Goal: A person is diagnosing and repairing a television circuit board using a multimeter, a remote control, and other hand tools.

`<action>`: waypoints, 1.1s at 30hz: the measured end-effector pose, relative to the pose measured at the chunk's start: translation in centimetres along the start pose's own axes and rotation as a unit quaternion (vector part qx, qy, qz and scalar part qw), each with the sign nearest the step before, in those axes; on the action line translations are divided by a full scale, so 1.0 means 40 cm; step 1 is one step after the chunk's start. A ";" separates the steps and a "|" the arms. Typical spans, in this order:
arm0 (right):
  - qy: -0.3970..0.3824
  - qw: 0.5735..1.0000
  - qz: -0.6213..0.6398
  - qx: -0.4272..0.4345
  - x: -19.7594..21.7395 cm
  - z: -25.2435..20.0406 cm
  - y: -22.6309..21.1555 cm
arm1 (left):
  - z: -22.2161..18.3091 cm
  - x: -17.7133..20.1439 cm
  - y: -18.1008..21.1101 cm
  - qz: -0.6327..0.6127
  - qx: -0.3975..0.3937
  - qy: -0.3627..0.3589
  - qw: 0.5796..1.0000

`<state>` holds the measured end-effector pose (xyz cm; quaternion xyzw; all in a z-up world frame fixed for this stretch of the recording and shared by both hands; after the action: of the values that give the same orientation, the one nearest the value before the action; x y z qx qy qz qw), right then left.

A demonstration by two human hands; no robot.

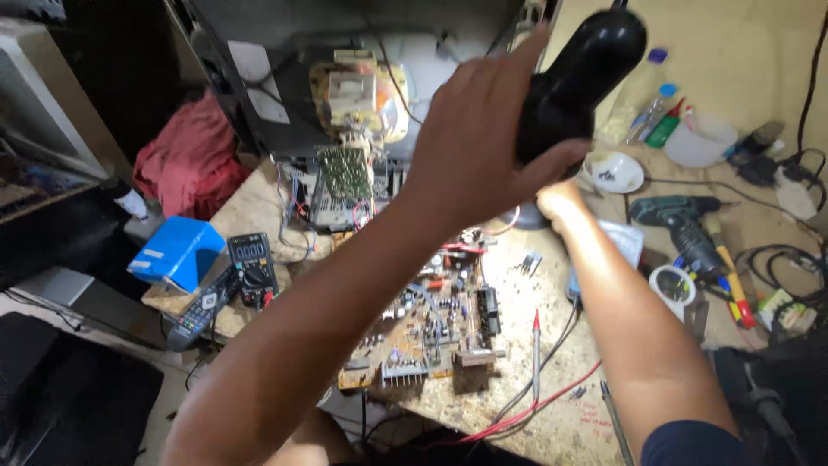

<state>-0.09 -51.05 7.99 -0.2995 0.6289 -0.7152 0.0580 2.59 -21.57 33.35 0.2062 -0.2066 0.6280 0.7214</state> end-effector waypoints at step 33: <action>0.014 0.954 -0.242 -0.176 -0.034 0.102 0.035 | 0.211 -0.249 -0.183 -0.129 0.014 0.002 0.992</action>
<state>2.64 -54.27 6.33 -0.4375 0.6545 -0.5901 -0.1792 8.25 -35.37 34.55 0.2396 -0.1678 0.5329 0.7940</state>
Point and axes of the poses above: each hand's wrist, its own z-axis towards the middle knuckle, its own x-axis out of the back of the hand, y = z × x, the point moved 2 cm from there along z, towards the middle knuckle, and after that the axes turned 7 degrees about -x, right-handed, at the moved point
